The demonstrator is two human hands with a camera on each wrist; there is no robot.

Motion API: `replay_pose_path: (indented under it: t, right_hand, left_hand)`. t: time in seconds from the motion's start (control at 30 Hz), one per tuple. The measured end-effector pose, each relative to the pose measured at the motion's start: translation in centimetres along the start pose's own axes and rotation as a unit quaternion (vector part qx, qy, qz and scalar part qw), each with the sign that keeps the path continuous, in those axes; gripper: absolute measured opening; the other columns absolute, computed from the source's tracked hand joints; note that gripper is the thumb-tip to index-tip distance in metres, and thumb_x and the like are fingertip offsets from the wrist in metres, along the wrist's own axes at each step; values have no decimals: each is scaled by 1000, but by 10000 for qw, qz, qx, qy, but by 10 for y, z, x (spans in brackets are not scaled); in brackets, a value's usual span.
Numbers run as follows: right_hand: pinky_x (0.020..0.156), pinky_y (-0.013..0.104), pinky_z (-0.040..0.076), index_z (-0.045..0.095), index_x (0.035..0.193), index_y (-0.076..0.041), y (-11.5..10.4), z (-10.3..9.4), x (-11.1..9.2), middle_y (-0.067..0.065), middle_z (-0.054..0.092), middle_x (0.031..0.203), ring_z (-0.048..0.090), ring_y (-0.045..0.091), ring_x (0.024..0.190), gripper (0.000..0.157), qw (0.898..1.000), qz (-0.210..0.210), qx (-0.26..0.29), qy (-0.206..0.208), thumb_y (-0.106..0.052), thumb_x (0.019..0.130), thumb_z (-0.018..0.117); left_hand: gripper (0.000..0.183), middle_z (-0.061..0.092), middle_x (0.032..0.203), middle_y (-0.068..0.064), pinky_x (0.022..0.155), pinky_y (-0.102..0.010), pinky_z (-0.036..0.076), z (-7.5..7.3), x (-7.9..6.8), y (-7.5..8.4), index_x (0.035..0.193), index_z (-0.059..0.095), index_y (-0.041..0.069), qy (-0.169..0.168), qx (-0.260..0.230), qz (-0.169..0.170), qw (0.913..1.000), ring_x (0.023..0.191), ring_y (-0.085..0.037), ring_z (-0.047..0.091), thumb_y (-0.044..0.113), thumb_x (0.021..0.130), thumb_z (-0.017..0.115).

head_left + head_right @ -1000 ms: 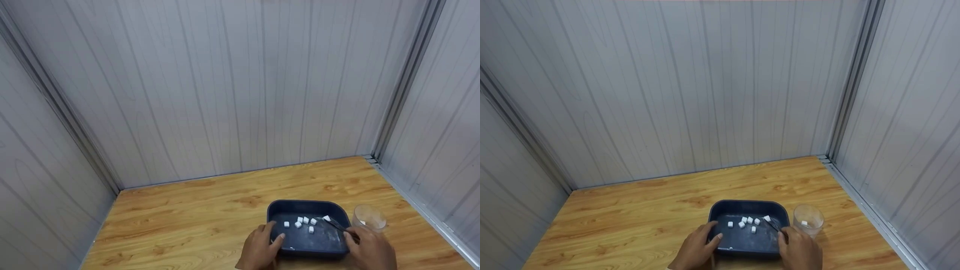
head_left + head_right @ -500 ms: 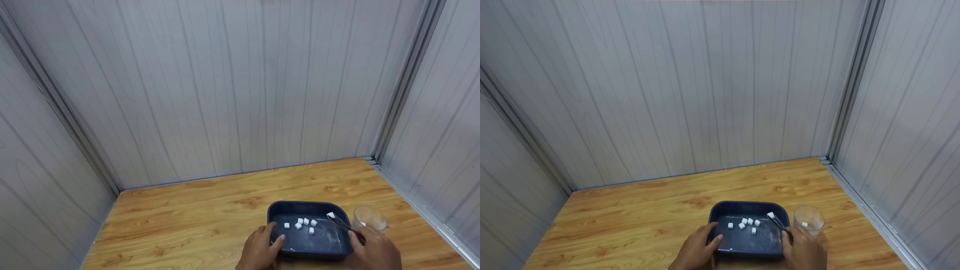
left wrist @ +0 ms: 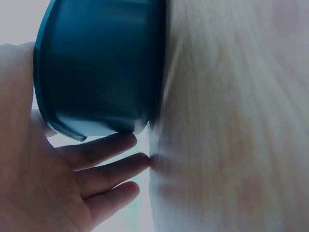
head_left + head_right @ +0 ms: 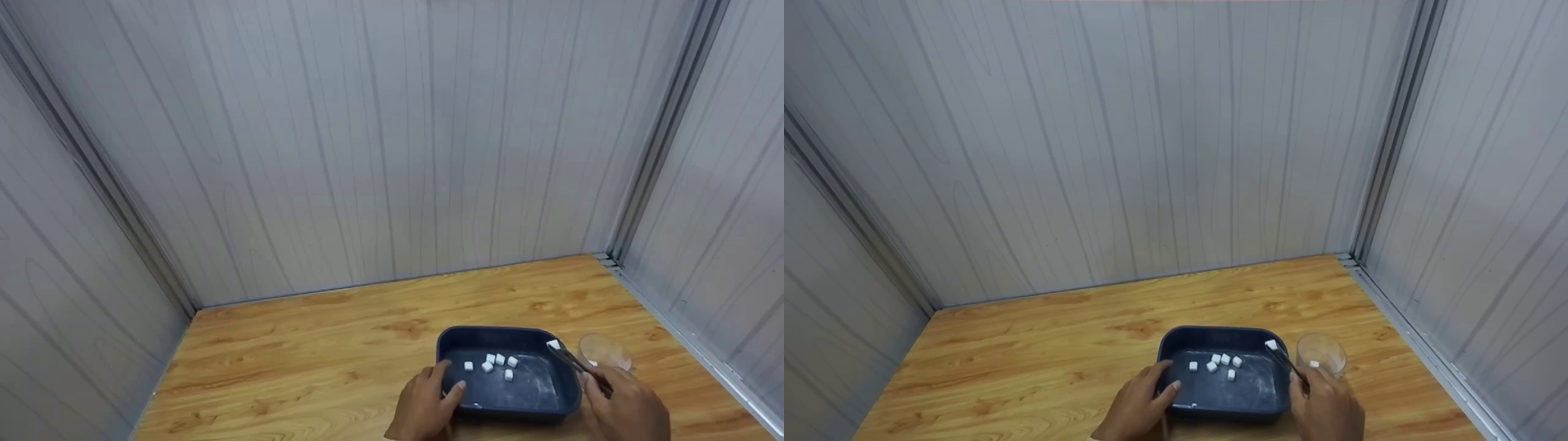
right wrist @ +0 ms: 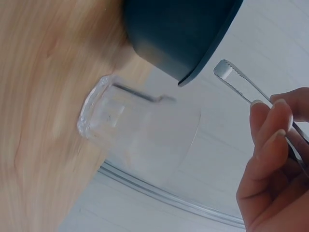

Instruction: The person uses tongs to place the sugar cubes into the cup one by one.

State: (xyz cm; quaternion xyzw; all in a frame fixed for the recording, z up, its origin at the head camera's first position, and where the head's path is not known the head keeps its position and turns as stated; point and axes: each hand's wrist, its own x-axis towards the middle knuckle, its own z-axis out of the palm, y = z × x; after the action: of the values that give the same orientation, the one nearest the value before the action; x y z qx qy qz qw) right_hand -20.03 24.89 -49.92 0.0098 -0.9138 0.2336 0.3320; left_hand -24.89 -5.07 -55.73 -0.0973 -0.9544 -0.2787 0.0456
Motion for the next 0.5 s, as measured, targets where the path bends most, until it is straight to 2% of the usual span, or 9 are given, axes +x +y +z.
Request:
replay_pose_path:
  t: [0.5]
  right_hand:
    - [53, 49, 45, 72, 85, -9, 11, -11, 6, 7, 67, 75, 64, 33, 66, 11, 9995, 214, -105, 189, -13, 74, 71]
  left_hand:
    - [57, 57, 119, -5, 87, -44, 43, -1, 0, 0, 131, 51, 24, -67, -141, -118, 9998, 106, -25, 56, 61, 88, 45]
